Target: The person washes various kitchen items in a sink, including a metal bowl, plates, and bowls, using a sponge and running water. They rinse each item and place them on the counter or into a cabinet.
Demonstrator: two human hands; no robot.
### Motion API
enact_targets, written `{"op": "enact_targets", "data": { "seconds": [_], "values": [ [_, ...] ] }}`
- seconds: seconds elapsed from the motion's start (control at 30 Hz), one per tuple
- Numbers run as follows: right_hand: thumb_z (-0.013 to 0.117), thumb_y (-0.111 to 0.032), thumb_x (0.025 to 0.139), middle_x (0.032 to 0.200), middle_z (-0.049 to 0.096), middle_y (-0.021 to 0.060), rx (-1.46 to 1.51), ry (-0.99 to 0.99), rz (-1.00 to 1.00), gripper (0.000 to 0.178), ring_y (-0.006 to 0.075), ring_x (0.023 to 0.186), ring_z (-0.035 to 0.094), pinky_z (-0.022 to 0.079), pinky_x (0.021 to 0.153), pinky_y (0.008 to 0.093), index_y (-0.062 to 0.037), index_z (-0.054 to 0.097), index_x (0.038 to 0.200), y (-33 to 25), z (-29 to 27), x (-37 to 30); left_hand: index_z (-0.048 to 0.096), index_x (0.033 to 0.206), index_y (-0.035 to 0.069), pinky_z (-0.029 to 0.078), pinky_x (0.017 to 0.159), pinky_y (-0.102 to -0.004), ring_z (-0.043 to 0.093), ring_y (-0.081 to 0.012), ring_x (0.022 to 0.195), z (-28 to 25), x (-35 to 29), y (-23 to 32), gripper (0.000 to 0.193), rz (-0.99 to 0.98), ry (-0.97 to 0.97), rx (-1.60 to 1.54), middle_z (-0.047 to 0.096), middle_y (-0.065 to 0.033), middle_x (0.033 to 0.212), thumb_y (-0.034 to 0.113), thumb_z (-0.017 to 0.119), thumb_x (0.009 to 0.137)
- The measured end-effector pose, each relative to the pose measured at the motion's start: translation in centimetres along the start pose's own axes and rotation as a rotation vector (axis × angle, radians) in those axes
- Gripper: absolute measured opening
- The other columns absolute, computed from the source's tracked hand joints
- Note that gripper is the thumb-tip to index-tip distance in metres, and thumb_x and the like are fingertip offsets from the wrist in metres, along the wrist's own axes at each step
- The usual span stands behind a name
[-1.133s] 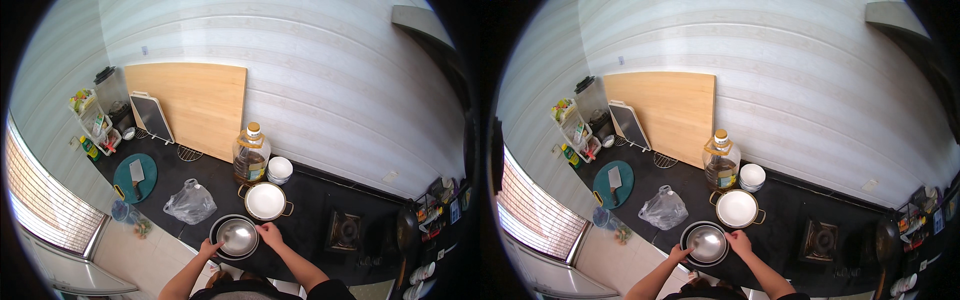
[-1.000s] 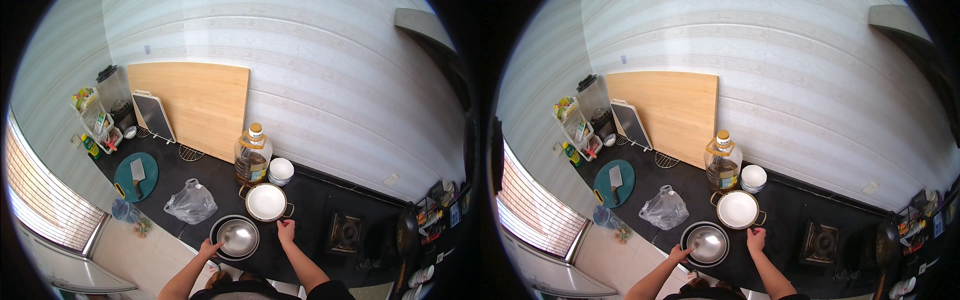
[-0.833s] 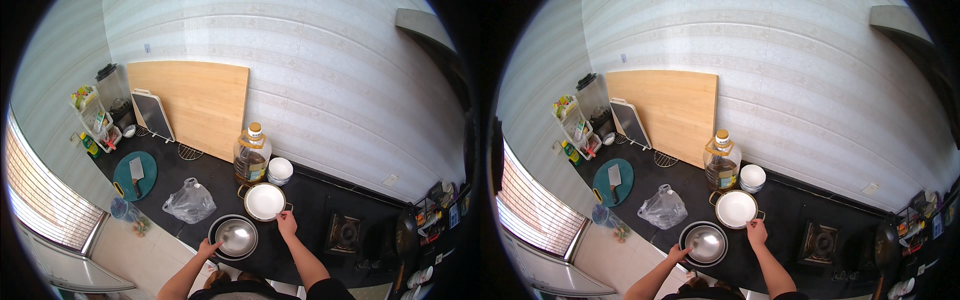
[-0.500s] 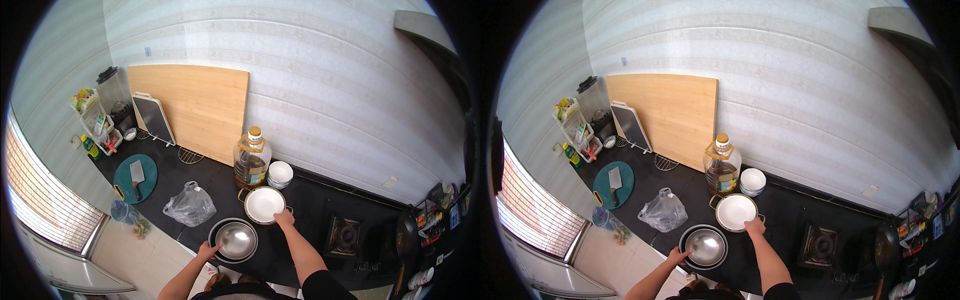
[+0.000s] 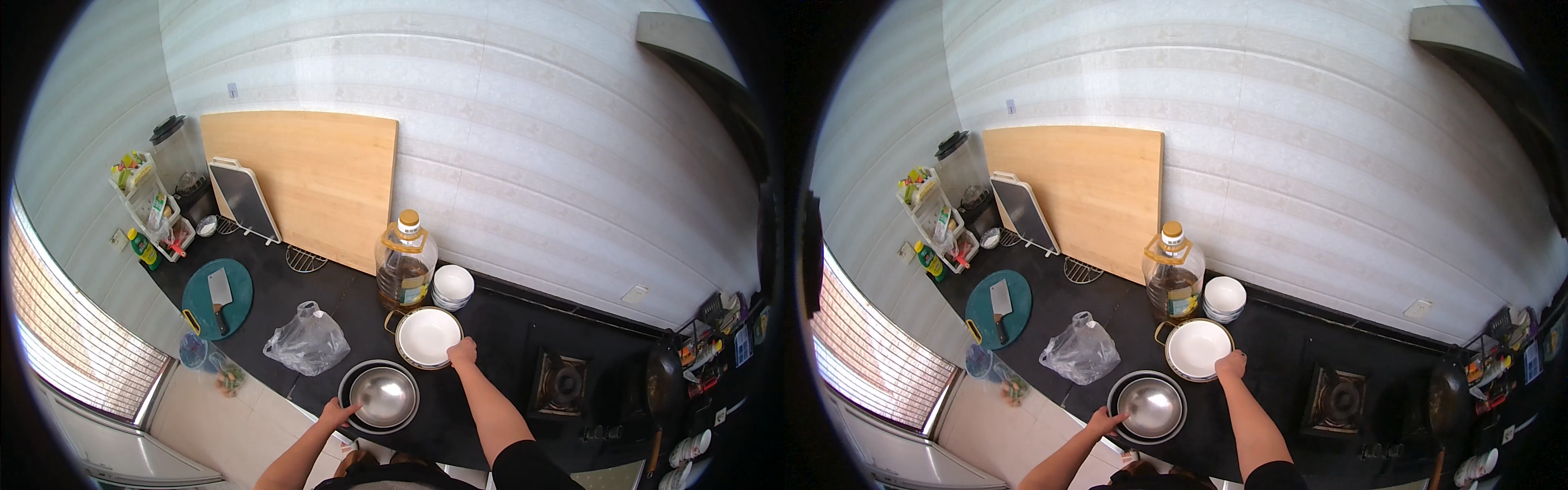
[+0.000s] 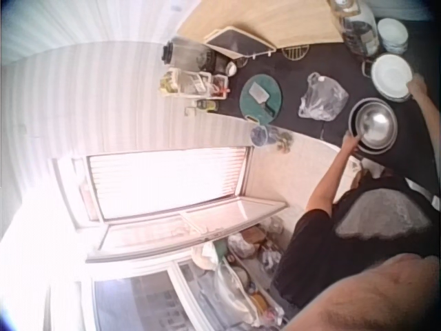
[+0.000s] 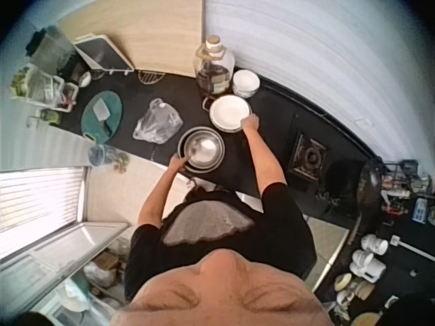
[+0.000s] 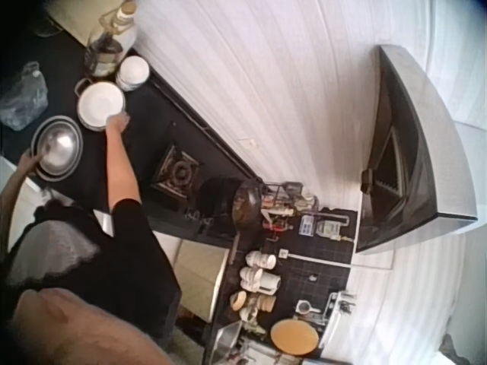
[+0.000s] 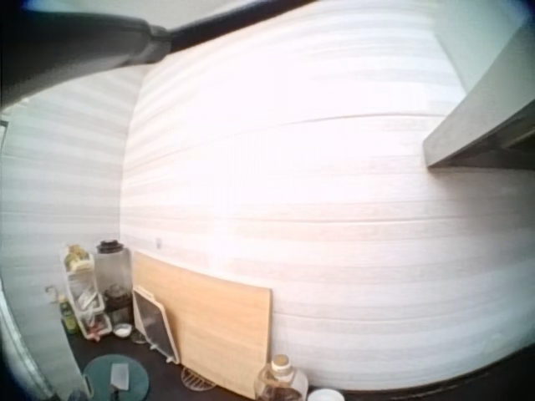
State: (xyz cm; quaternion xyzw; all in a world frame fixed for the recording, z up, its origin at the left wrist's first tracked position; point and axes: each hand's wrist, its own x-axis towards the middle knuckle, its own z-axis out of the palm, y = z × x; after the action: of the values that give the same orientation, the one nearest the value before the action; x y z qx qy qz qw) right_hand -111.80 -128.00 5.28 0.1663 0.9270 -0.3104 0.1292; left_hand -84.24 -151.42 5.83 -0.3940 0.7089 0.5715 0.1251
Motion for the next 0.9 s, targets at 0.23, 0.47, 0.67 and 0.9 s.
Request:
{"op": "enact_targets", "data": {
  "seconds": [0.23,0.47,0.67,0.9],
  "values": [
    [0.063,-0.008,0.061,0.091,0.061,0.0149,-0.046,-0.180,0.195,0.028,0.0265,0.082,0.060,0.049,0.064,0.0335,0.0004,0.060,0.088,-1.0,-0.8,2.3,0.049,0.100,-0.007,0.053,0.047,-0.0300,0.062,-0.0221,0.066,0.0,0.2,-0.1,0.068,-0.031,0.003,0.025,0.059,-0.0166,0.085,0.042,0.074,0.060],
    [0.058,-0.013,0.065,0.105,0.058,0.0146,-0.091,-0.251,0.234,0.034,0.0287,0.099,0.055,0.045,0.082,0.0346,-0.0042,0.061,0.098,-2.5,-3.0,0.5,0.049,0.100,-0.008,0.053,0.047,-0.0295,0.062,-0.0216,0.068,-0.1,-0.2,0.5,0.070,-0.048,-0.033,0.021,0.058,-0.0168,0.087,0.044,0.074,0.060],
    [0.061,-0.020,0.068,0.105,0.059,0.0109,-0.184,-0.191,0.142,0.034,0.0249,0.097,0.056,0.044,0.081,0.0357,-0.0072,0.061,0.099,-4.5,-4.3,-2.4,0.048,0.097,-0.010,0.053,0.047,-0.0304,0.062,-0.0228,0.068,-0.2,0.1,-0.2,0.072,-0.039,-0.017,0.027,0.058,-0.0189,0.086,0.046,0.073,0.059],
    [0.063,-0.022,0.068,0.102,0.059,0.0110,-0.270,-0.008,0.164,0.034,0.0269,0.098,0.055,0.040,0.083,0.0372,-0.0075,0.059,0.099,-2.8,-1.4,0.8,0.048,0.097,-0.012,0.053,0.047,-0.0312,0.062,-0.0245,0.068,-0.4,0.4,-0.1,0.075,-0.025,-0.038,0.041,0.057,-0.0216,0.089,0.048,0.073,0.058]
  ]
}}
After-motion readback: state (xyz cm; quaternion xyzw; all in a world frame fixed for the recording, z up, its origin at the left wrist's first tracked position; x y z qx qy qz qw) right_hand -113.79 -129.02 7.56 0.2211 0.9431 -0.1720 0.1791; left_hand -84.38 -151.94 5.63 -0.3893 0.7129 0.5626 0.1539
